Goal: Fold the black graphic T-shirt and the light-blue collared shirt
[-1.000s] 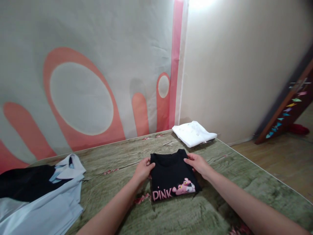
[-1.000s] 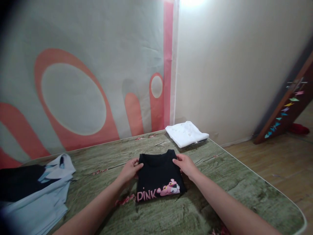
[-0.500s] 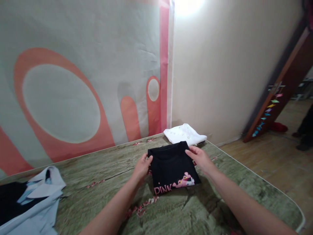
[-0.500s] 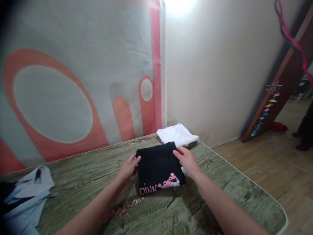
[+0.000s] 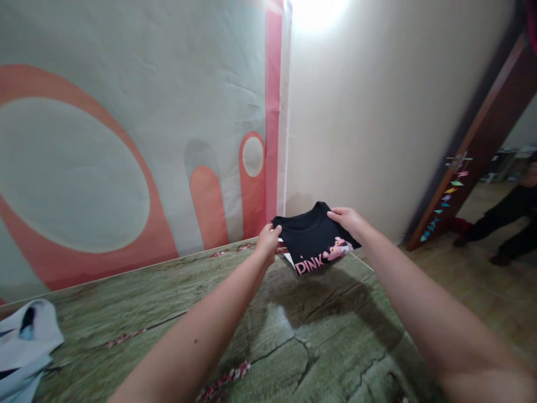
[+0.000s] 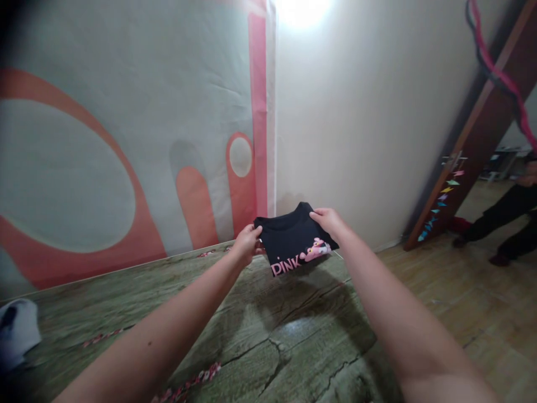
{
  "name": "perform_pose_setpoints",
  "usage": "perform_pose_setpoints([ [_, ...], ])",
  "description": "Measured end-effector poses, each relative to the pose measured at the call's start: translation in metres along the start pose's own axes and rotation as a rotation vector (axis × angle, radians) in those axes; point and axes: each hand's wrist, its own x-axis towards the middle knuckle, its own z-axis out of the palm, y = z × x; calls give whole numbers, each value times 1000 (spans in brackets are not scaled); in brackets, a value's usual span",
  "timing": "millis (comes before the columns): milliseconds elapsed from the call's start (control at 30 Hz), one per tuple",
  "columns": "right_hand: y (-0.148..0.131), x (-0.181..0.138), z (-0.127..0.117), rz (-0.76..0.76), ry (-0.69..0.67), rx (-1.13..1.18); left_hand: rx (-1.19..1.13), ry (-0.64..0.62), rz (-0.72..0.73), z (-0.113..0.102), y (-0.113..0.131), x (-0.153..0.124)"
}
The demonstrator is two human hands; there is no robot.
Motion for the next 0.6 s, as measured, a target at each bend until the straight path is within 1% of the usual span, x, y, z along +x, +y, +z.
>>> perform_pose_setpoints([
  [67,2,31,3,37,-7,-29,-15,33,-16,5,1,25],
  [100,6,44,6,60,-11,-49,-20,45,-32,7,-2,35],
  [167,20,58,14,120,-32,-89,-19,60,-77,11,-16,47],
  [267,54,57,24,199,-99,-121,-1,75,-128,15,-48,52],
  [367,85,45,29,200,-137,-110,22,93,-98,16,-74,54],
  [433,96,42,28,165,-120,-96,33,109,-41,16,-80,59],
  [500,102,42,25,115,-72,-85,38,116,24,16,-78,66],
  [600,106,46,21,52,3,-81,45,92,91,15,-75,73],
])
